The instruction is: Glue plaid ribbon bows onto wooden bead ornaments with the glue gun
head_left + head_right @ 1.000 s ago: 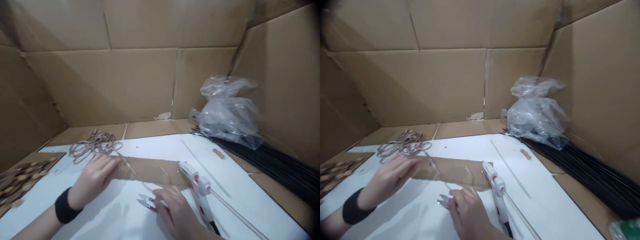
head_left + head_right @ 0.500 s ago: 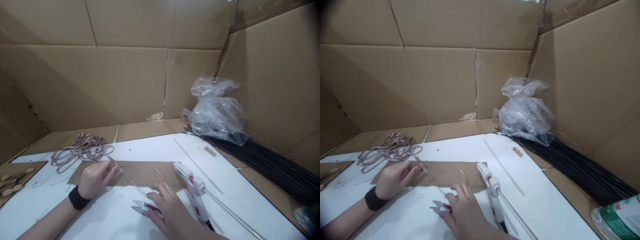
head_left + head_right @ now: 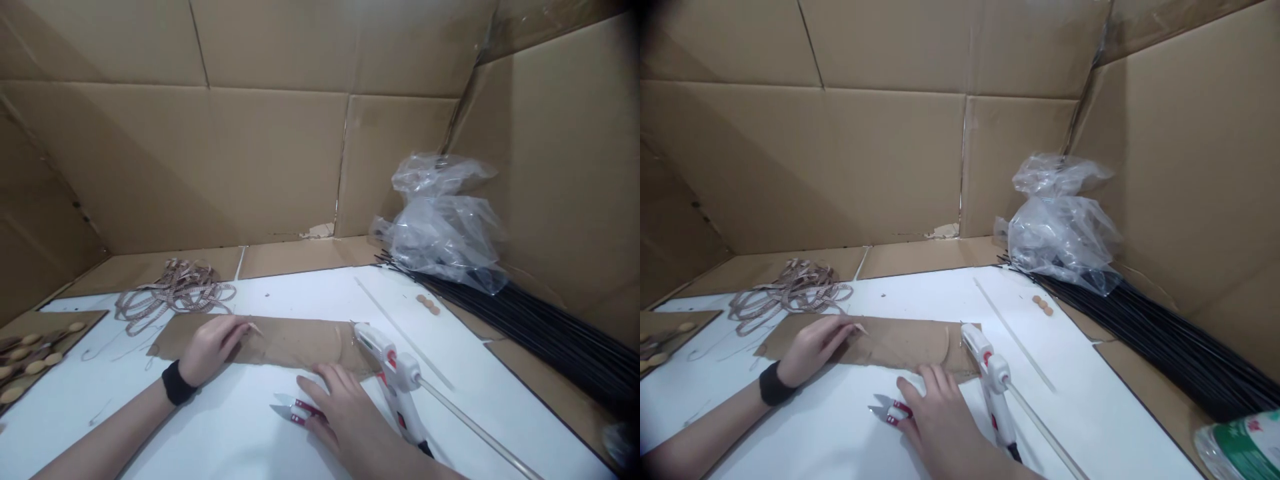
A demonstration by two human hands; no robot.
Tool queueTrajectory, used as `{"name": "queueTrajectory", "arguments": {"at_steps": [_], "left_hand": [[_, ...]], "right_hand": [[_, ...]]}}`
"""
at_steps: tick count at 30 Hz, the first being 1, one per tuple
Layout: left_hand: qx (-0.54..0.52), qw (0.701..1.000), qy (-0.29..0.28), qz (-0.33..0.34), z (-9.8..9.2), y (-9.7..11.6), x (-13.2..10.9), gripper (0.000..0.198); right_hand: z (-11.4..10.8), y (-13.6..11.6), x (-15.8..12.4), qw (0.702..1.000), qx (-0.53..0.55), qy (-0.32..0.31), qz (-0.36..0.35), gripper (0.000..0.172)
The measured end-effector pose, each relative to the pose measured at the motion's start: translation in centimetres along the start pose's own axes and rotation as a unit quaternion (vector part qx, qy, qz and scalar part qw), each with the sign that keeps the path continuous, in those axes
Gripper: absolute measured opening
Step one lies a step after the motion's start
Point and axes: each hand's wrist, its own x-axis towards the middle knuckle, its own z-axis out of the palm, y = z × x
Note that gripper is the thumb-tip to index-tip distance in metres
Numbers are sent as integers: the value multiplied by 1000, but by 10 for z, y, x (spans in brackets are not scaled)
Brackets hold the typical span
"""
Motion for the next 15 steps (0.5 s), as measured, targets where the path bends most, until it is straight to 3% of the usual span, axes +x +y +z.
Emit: {"name": "queueTrajectory", "arguments": {"at_steps": [4,7,11,15], "left_hand": [[42,988,95,-117,-6,-11,4,22],[68,977,120,-165,-10,-29,11,26],[105,968,109,-200,-16,-64,16,39],[125,964,33,-234,-29,-109,19,59]], "right_hand": [[-2,-2,-1,1000,-9,-6,-1,25],[-2,-2,0,1000,-10,-8,2,21],[3,1,1,1000,-21,13,-3,26],[9,4,0,998,-34,40,-18,26]]}}
